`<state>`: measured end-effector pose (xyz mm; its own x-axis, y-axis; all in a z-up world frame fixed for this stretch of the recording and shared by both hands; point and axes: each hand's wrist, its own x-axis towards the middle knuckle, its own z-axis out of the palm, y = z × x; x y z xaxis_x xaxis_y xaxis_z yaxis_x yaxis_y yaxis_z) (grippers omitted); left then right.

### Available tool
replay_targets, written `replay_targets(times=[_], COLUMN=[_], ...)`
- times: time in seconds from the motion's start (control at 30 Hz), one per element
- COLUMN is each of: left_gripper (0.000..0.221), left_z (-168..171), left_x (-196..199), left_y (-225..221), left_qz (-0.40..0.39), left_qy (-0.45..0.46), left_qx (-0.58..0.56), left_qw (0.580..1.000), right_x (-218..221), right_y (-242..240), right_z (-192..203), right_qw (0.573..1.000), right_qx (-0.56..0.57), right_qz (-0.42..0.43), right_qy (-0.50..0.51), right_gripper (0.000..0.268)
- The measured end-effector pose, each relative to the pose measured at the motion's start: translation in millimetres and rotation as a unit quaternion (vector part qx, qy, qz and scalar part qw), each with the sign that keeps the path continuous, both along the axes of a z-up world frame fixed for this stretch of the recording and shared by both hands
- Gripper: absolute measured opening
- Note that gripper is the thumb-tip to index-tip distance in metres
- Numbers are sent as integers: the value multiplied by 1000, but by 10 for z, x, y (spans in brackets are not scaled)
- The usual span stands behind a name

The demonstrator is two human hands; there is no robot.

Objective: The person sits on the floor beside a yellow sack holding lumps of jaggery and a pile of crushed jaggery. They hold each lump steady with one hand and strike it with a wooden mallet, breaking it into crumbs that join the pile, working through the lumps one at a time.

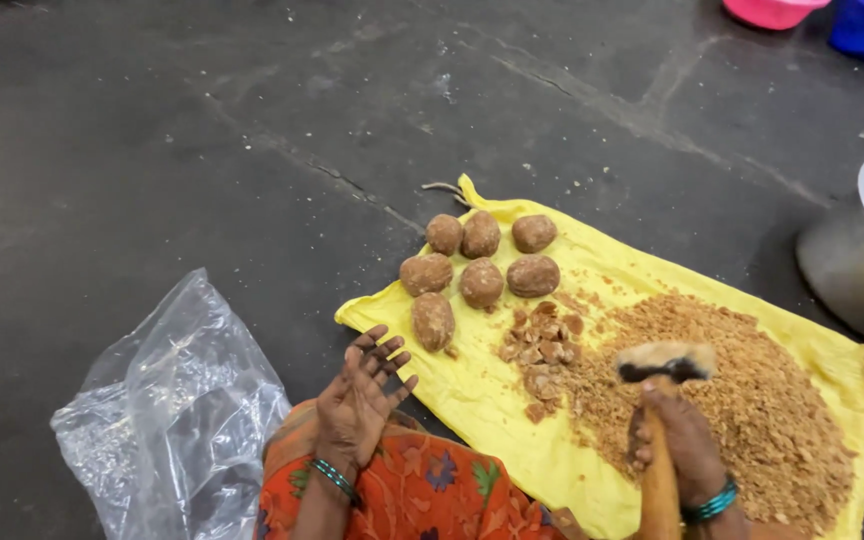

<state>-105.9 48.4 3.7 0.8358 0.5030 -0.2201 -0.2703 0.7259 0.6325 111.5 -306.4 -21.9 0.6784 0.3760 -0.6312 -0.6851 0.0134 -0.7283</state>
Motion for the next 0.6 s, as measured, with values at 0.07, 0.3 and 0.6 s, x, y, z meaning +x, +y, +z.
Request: replay_targets(times=[0.07, 0.3, 0.6], left_gripper=[63, 64, 62], left_z=[14, -52, -89], left_x=[40, 73, 90], left_y=[-11, 9, 14], left_qz=[0, 9, -1], left_qy=[4, -3, 9], left_qx=[0, 3, 9], left_qw=[1000, 1000, 1000], right_x=[-31, 88, -140], right_y=[-14, 329, 30], right_z=[320, -463, 316], right_qw=[990, 983, 997], right_qx=[24, -178, 55], right_qz=[-11, -14, 14], right_qy=[-136, -40, -59], right_gripper=[35, 23, 30])
